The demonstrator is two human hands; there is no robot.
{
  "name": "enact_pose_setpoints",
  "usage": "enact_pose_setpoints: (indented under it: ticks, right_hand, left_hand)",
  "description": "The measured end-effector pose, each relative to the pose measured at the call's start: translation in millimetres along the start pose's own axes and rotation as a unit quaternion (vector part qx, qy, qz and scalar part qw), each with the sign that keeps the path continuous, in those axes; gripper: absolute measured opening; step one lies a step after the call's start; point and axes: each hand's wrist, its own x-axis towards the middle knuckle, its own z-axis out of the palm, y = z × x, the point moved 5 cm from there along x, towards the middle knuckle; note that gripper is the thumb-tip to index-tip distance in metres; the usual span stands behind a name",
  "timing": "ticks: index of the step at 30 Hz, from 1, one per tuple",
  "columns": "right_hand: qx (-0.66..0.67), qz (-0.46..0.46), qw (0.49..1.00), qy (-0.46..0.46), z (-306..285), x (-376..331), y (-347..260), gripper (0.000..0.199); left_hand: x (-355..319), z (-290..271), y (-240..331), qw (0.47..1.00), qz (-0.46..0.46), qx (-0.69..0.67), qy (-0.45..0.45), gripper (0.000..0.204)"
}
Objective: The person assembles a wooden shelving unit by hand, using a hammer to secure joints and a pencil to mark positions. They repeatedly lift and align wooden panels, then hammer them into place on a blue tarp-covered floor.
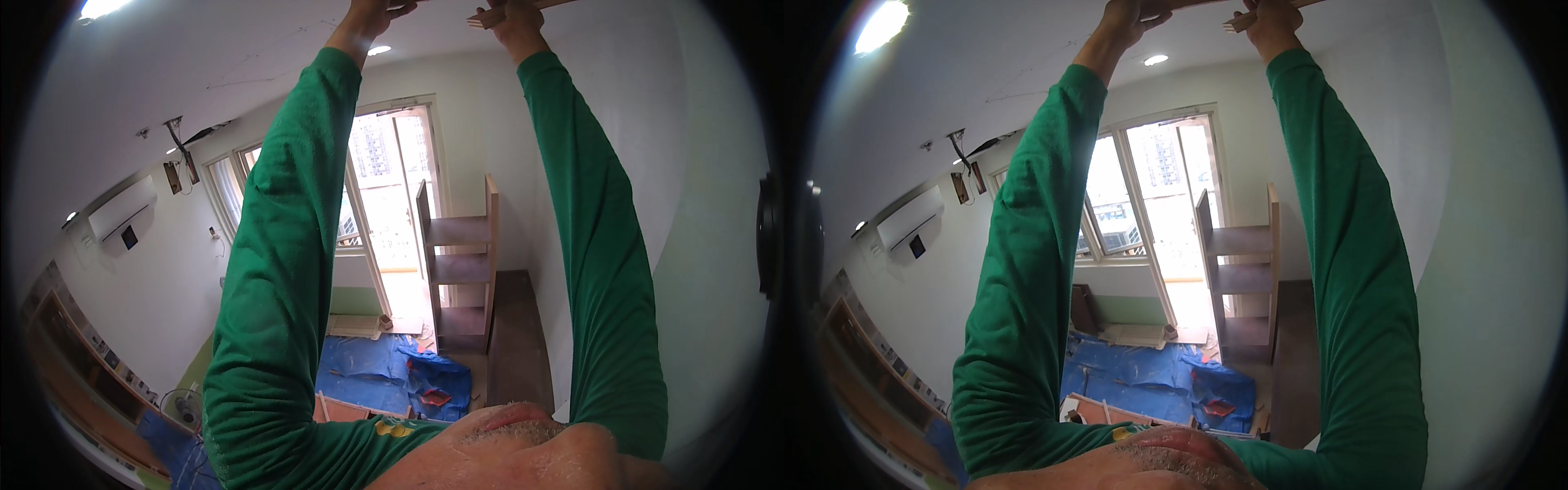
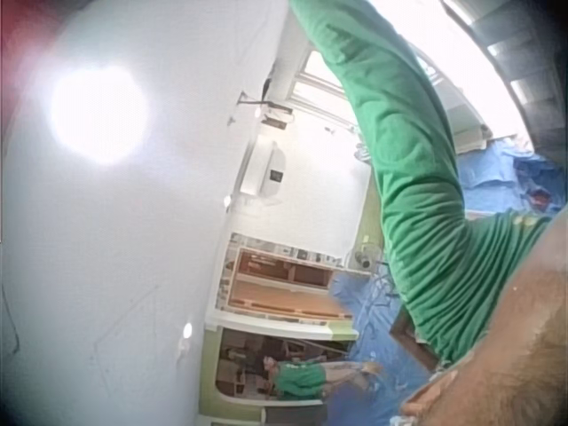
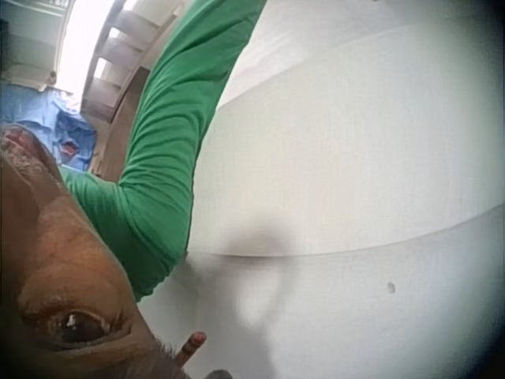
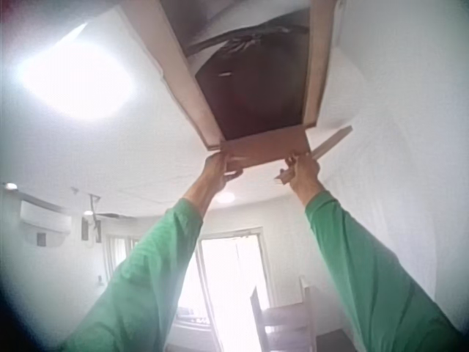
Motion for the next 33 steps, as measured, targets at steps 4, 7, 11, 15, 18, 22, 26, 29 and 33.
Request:
enact_pose_setpoints:
  ticks: [4, 7, 11, 15, 18, 22, 26, 29, 33]
  right_hand:
    - [-0.014, 0.0, 1.0, 0.02, 1, -8, 0, 0.018]
    - [-0.023, 0.01, 0.999, 0.035, 1, -10, -4, 0.016]
    - [-0.023, 0.008, 0.998, 0.054, 5, -11, -4, 0.014]
    - [-0.015, -0.011, 0.999, 0.029, 1, -3, -4, 0.013]
    - [-0.002, -0.011, 1.0, 0.02, -2, 0, 3, 0.013]
    - [0.042, 0.006, 0.999, 0.028, 8, 0, 15, 0.015]
    - [0.05, 0.026, 0.998, 0.037, 13, -1, 22, 0.017]
    - [0.069, -0.001, 0.996, 0.059, 16, -2, 25, 0.02]
    - [0.067, 0.001, 0.996, 0.054, 21, 0, 24, 0.019]
  left_hand:
    - [-10, 4, 1, 1.0, 0.009, 0.013, 0.004, 0.049]
    - [-8, 10, 4, 1.0, -0.004, 0.011, -0.003, 0.049]
    - [-2, 9, -5, 0.999, -0.008, 0.008, 0.03, 0.05]
    - [9, 5, -16, 0.999, 0.014, 0.005, 0.037, 0.047]
    - [17, 3, -25, 0.997, 0.023, 0.016, 0.067, 0.045]
    - [20, -1, -28, 0.994, 0.027, 0.04, 0.1, 0.046]
    - [9, -7, -25, 0.996, 0.048, 0.034, 0.069, 0.046]
    - [5, -1, -18, 0.997, 0.004, 0.019, 0.081, 0.047]
    - [0, -10, -11, 0.999, 0.016, 0.025, 0.03, 0.049]
